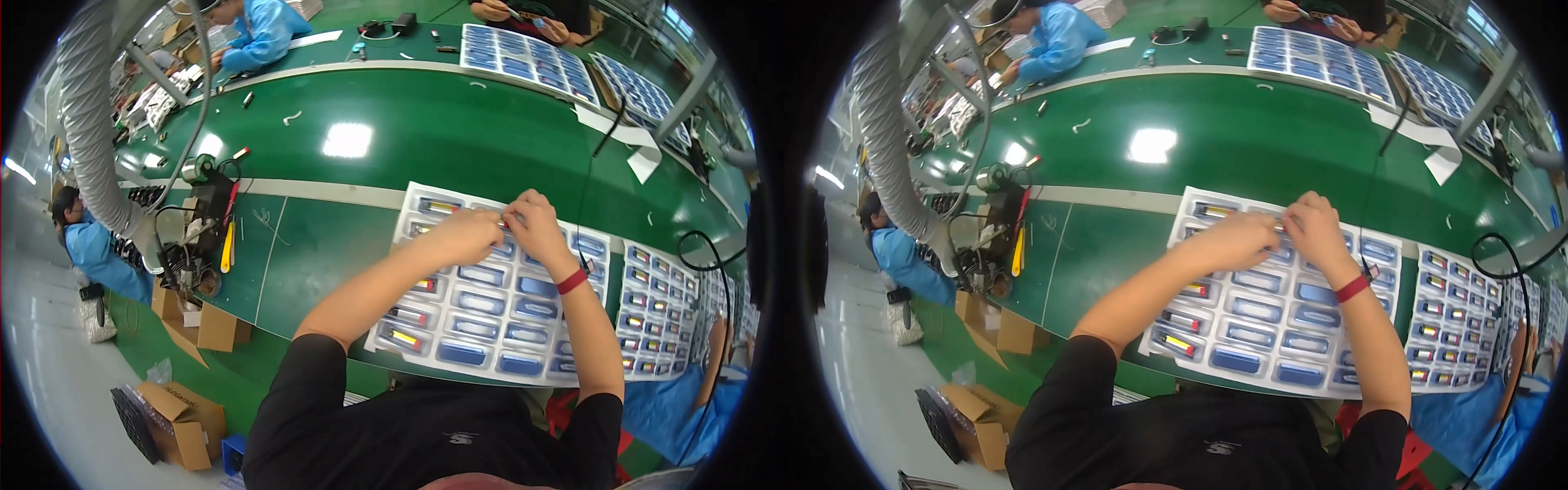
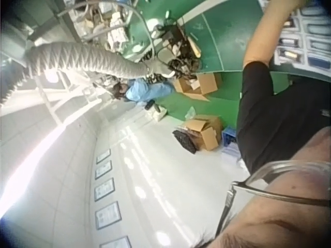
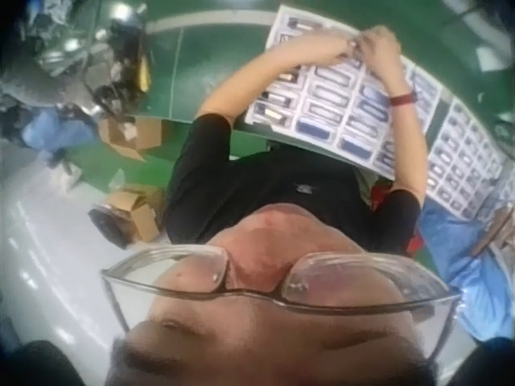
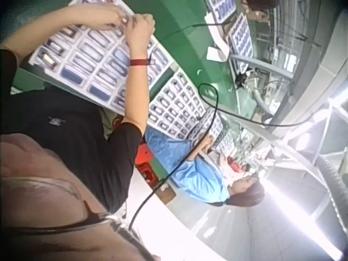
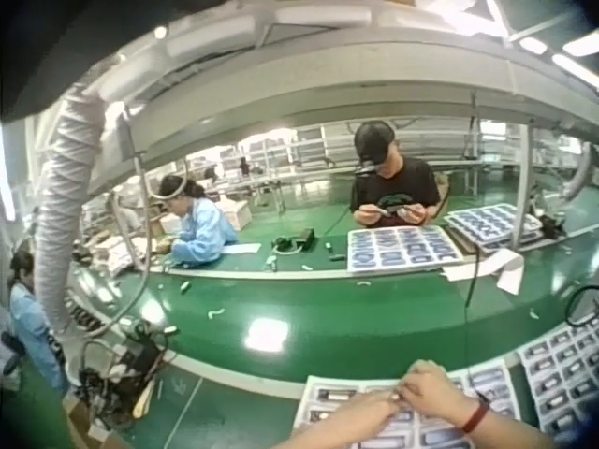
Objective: The person assembles electronic components by inserting small batteries into blue plastic casings by hand.
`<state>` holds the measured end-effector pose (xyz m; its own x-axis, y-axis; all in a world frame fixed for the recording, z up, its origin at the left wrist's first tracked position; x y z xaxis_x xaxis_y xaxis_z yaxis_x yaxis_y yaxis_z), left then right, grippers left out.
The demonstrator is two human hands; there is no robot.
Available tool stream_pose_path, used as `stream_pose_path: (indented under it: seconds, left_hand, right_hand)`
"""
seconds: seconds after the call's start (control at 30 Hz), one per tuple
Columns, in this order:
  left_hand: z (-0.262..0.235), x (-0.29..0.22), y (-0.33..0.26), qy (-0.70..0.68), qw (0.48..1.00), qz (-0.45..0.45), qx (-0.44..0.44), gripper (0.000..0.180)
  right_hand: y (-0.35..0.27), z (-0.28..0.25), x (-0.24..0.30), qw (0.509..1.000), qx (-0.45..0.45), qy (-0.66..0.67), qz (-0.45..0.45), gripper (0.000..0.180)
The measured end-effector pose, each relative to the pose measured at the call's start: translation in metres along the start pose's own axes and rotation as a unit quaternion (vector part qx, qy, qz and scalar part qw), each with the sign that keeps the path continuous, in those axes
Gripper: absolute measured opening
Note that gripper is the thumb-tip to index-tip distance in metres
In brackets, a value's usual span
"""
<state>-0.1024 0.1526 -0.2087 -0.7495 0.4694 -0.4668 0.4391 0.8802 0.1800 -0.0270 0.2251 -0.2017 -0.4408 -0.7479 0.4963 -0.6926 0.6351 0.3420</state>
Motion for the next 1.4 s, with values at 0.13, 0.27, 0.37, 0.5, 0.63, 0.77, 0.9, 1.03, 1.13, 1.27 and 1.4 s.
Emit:
stream_pose_path:
  seconds: [0.13, 0.27, 0.37, 0.5, 0.63, 0.77, 0.9, 1.03, 1.13, 1.27, 1.4]
  left_hand:
    - [-0.019, 0.006, -0.003, -0.035, 0.999, 0.021, -0.028, 0.014]
    - [-0.025, 0.057, -0.001, -0.25, 0.967, -0.035, -0.023, 0.02]
    - [-0.05, 0.073, -0.009, -0.458, 0.865, -0.194, -0.065, 0.032]
    - [-0.101, 0.142, -0.041, -0.311, 0.891, -0.236, -0.231, 0.036]
    - [-0.15, 0.217, -0.089, -0.067, 0.865, -0.347, -0.356, 0.025]
    - [-0.246, 0.324, -0.23, 0.307, 0.756, -0.434, -0.381, 0.034]
    - [-0.244, 0.415, -0.325, 0.247, 0.684, -0.667, -0.165, 0.04]
    - [-0.231, 0.433, -0.333, 0.268, 0.7, -0.654, -0.1, 0.026]
    - [-0.222, 0.414, -0.336, 0.332, 0.67, -0.657, -0.096, 0.02]
    - [-0.221, 0.377, -0.285, 0.359, 0.745, -0.54, -0.156, 0.031]
    - [-0.216, 0.256, -0.13, 0.141, 0.889, -0.252, -0.354, 0.038]
  right_hand:
    - [0.007, -0.004, 0.003, 0.999, 0.016, 0.027, 0.009, 0.011]
    - [0.019, -0.007, -0.004, 0.989, 0.022, 0.133, 0.062, 0.019]
    - [0.016, -0.021, -0.024, 0.985, 0.011, 0.142, 0.101, 0.019]
    - [0.014, -0.013, -0.065, 0.992, 0.067, 0.004, 0.105, 0.049]
    - [-0.008, -0.007, -0.107, 0.943, 0.234, -0.006, 0.235, 0.072]
    - [0.006, 0.001, -0.082, 0.944, 0.248, -0.015, 0.219, 0.077]
    - [0.005, 0.0, -0.091, 0.939, 0.245, -0.048, 0.237, 0.086]
    - [-0.009, -0.016, -0.101, 0.948, 0.217, -0.071, 0.219, 0.09]
    - [-0.006, -0.012, -0.101, 0.945, 0.232, -0.073, 0.218, 0.091]
    - [-0.004, -0.008, -0.107, 0.947, 0.205, -0.107, 0.224, 0.082]
    - [0.016, -0.034, -0.095, 0.98, 0.076, -0.018, 0.184, 0.057]
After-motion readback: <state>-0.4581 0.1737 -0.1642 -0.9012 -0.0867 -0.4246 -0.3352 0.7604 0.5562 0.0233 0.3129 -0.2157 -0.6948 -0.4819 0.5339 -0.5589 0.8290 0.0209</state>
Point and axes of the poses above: each hand's wrist, its own y-axis towards the middle knuckle, its own z-axis out of the palm, x = y × z, the point moved 10 cm from there along y, towards the middle knuckle, and after that the axes turned 3 degrees about y, right-handed, at the moved point
